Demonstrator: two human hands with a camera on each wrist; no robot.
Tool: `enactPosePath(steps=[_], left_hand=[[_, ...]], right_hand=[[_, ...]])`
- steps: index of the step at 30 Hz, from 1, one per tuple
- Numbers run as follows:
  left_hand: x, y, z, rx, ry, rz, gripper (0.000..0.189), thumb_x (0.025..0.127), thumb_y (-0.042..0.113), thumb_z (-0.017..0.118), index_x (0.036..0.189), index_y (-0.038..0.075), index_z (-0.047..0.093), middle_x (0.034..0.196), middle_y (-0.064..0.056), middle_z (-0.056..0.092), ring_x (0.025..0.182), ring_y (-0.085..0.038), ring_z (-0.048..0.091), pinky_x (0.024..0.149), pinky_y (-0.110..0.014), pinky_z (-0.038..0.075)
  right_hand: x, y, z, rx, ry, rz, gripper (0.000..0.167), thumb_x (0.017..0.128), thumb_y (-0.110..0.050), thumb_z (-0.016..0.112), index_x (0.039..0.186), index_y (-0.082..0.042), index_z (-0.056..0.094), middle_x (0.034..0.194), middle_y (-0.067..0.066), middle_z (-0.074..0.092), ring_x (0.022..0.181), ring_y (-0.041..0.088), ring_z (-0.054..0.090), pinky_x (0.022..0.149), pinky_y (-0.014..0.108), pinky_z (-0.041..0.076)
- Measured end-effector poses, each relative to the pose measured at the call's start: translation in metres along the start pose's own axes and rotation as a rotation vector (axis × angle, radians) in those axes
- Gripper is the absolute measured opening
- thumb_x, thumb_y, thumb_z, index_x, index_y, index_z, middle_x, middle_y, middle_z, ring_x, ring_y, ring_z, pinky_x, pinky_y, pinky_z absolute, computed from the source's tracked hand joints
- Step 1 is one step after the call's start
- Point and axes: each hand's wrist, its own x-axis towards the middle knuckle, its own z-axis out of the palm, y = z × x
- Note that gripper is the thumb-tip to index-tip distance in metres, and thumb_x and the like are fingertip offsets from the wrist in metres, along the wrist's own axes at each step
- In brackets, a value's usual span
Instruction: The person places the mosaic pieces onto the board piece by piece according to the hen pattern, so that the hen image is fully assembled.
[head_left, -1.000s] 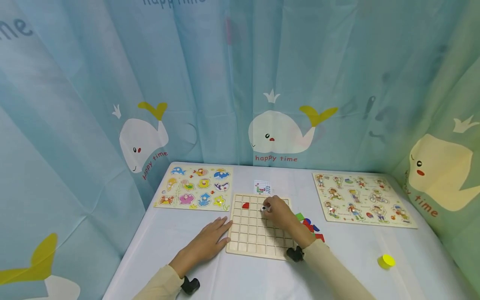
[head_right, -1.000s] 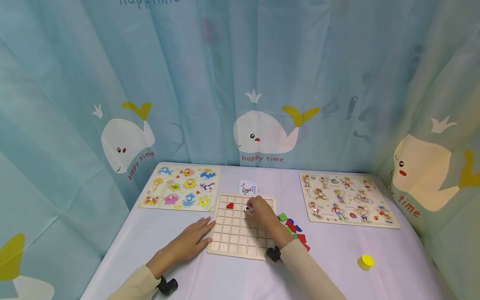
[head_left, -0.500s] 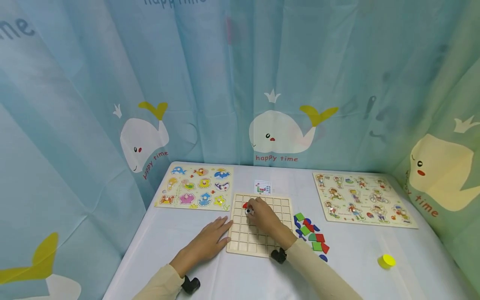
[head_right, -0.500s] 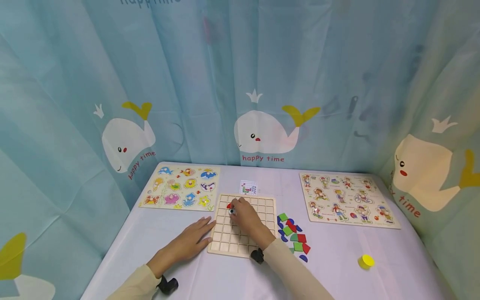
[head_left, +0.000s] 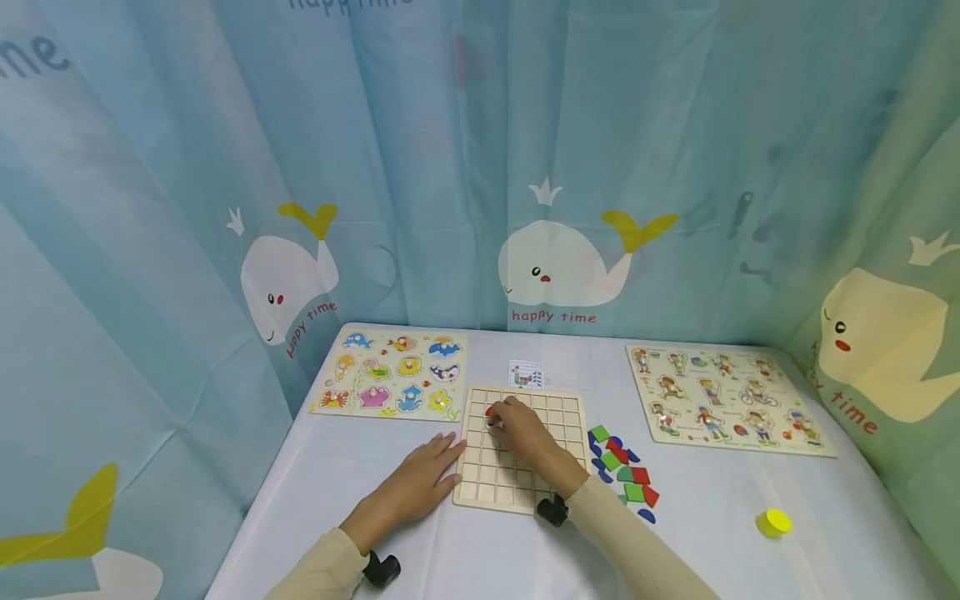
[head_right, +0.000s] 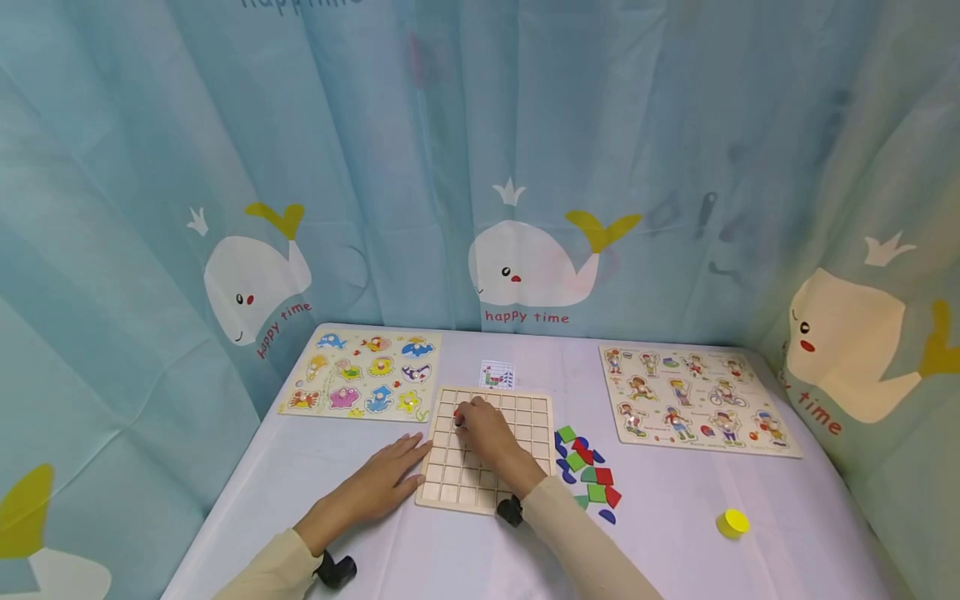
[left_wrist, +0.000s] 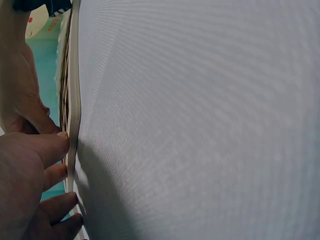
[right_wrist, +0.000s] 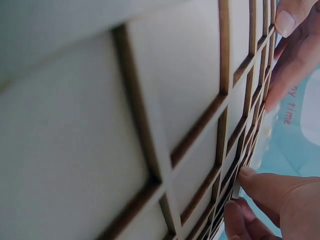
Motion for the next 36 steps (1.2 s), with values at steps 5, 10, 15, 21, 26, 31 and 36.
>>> enactPosePath(steps=[5,10,15,21,26,31,36], left_hand=[[0.001,0.000,0.001,0.004,-0.006,0.000,0.058,0.111,0.037,0.053,0.164,0.015,0.041,0.171,-0.010,0.035,0.160,-0.033,0.028,0.129,-0.054,0.028],[0.002,0.000,0.002,0.005,-0.003,0.003,0.058,0.111,0.037,0.053,0.163,0.015,0.041,0.171,-0.010,0.035,0.160,-0.034,0.029,0.128,-0.055,0.028],[0.002,0.001,0.002,0.006,-0.001,0.009,0.058,0.111,0.036,0.054,0.163,0.014,0.042,0.171,-0.011,0.036,0.159,-0.034,0.030,0.128,-0.055,0.028],[0.001,0.002,0.001,0.006,-0.009,0.006,0.058,0.111,0.037,0.053,0.163,0.014,0.041,0.171,-0.011,0.035,0.160,-0.034,0.029,0.129,-0.054,0.028],[0.000,0.003,0.001,0.000,-0.002,0.005,0.058,0.111,0.035,0.054,0.163,0.014,0.042,0.171,-0.011,0.036,0.159,-0.036,0.030,0.128,-0.056,0.028],[0.001,0.002,0.001,-0.001,-0.007,-0.009,0.058,0.111,0.036,0.053,0.163,0.014,0.042,0.171,-0.010,0.035,0.160,-0.034,0.029,0.129,-0.055,0.027],[0.001,0.001,0.001,0.000,-0.013,-0.015,0.058,0.111,0.037,0.053,0.163,0.014,0.041,0.171,-0.011,0.034,0.160,-0.034,0.028,0.129,-0.055,0.027]], right_hand=[[0.000,0.001,0.001,0.006,0.001,-0.006,0.011,0.095,-0.001,0.076,0.105,-0.002,0.072,0.102,0.007,0.066,0.094,0.021,0.066,0.086,0.039,0.060],[-0.001,0.001,0.000,-0.020,0.008,-0.034,0.009,0.095,-0.001,0.077,0.103,-0.003,0.072,0.100,0.007,0.065,0.093,0.019,0.065,0.085,0.038,0.060],[-0.002,0.000,-0.001,-0.018,0.006,-0.024,0.008,0.095,-0.001,0.076,0.101,-0.003,0.072,0.099,0.006,0.064,0.092,0.018,0.063,0.085,0.038,0.059],[-0.004,0.001,-0.003,-0.037,-0.009,-0.036,0.009,0.096,-0.002,0.075,0.105,-0.003,0.073,0.102,0.007,0.065,0.095,0.019,0.065,0.087,0.038,0.060],[-0.010,0.005,-0.015,-0.010,-0.039,-0.005,0.014,0.097,-0.005,0.076,0.110,-0.003,0.073,0.105,0.006,0.066,0.101,0.022,0.067,0.091,0.040,0.061],[-0.020,0.022,-0.035,0.025,-0.046,0.082,0.014,0.097,-0.007,0.076,0.110,-0.005,0.073,0.108,0.007,0.067,0.106,0.026,0.067,0.095,0.044,0.059],[-0.041,0.046,-0.063,0.018,-0.053,0.132,0.020,0.097,-0.004,0.074,0.117,-0.001,0.071,0.112,0.013,0.066,0.106,0.032,0.066,0.092,0.049,0.058]])
